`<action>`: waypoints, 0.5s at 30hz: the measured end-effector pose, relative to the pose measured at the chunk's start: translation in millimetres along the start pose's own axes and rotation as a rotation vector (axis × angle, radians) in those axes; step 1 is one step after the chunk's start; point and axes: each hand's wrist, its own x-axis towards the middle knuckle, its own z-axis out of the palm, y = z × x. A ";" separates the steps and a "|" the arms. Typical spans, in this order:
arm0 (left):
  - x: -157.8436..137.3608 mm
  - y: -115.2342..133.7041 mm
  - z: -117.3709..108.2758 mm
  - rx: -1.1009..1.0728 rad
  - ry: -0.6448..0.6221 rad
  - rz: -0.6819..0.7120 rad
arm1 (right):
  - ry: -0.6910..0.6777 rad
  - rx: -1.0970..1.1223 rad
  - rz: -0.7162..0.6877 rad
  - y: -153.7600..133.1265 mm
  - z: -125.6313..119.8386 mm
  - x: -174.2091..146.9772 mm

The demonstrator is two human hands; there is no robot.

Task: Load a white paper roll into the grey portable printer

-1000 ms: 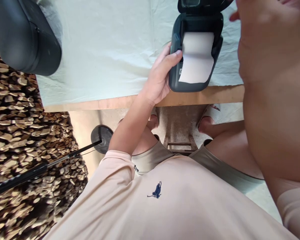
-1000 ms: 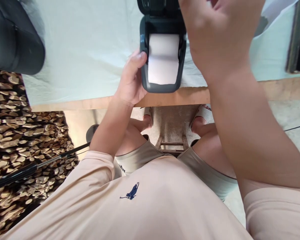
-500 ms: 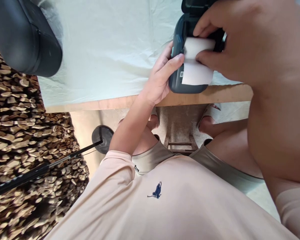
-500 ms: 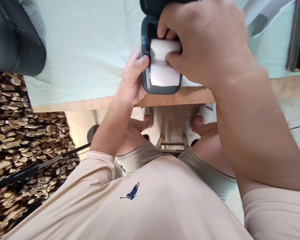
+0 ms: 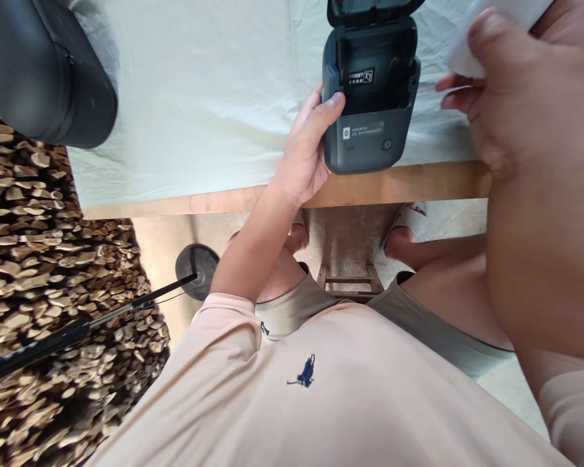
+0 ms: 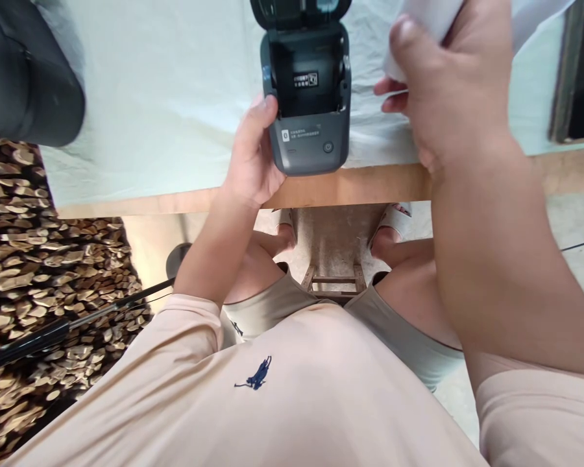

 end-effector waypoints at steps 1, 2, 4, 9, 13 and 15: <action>-0.1 0.8 0.2 0.003 0.012 -0.009 | 0.009 -0.058 -0.054 -1.3 0.5 -4.7; -0.1 1.4 0.4 0.008 0.031 -0.017 | 0.015 -0.122 -0.112 -3.1 0.1 -8.5; -0.2 1.6 0.7 0.018 0.061 -0.026 | 0.034 -0.240 -0.213 -6.7 -2.6 -12.6; 0.3 -0.9 1.3 0.022 -0.012 0.057 | 0.104 -0.363 -0.268 -4.1 -6.9 -9.8; 0.4 -1.0 1.6 0.020 -0.016 0.049 | 0.089 -0.391 -0.261 -1.0 -7.7 -11.9; 0.3 -0.6 1.5 0.020 -0.017 0.041 | 0.051 -0.187 -0.249 -1.2 -12.7 -12.9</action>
